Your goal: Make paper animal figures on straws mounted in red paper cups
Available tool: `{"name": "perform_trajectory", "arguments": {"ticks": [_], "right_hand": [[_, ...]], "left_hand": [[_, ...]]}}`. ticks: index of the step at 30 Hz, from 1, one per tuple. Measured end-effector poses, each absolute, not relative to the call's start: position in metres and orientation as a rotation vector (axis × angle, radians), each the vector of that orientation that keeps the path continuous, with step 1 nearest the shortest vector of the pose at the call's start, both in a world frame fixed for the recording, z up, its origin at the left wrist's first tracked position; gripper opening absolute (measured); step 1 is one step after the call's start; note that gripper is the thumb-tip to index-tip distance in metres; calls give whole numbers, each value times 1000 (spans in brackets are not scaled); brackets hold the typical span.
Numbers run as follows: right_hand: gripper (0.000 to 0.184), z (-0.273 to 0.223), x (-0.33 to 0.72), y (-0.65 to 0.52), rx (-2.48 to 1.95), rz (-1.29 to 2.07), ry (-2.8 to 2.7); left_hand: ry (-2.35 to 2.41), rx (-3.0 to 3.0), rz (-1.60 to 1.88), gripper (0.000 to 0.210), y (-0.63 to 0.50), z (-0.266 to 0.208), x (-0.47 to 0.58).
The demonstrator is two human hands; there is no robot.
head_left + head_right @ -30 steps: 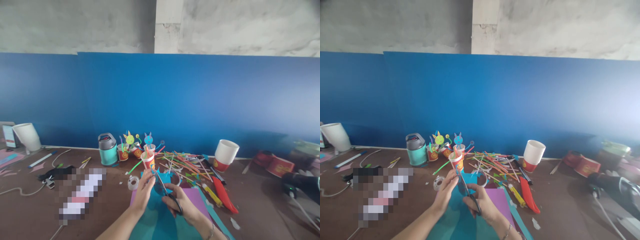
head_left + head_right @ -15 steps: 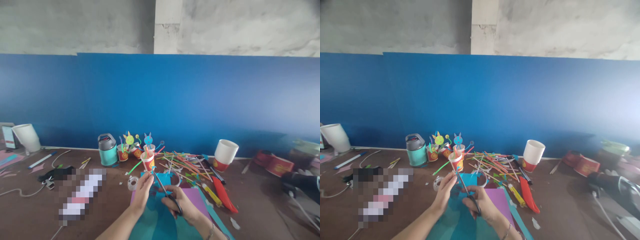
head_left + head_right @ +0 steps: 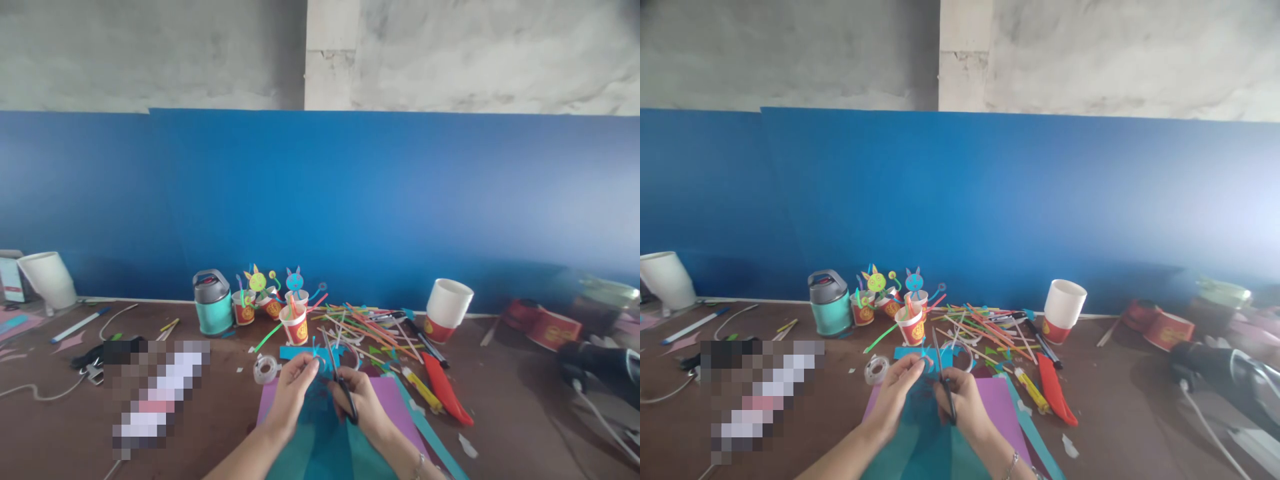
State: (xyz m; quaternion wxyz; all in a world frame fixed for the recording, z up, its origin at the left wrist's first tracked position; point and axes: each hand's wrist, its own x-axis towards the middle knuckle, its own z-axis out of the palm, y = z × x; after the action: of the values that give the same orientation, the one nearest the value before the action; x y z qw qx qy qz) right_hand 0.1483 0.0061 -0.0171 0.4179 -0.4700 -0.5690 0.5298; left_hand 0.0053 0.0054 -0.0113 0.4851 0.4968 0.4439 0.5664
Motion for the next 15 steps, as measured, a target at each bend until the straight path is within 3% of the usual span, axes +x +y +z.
{"name": "perform_trajectory", "arguments": {"ticks": [15], "right_hand": [[37,-17,158,10,-1137,1142,-1124]], "left_hand": [[1162,1031,1432,22,10,-7,3]]}}
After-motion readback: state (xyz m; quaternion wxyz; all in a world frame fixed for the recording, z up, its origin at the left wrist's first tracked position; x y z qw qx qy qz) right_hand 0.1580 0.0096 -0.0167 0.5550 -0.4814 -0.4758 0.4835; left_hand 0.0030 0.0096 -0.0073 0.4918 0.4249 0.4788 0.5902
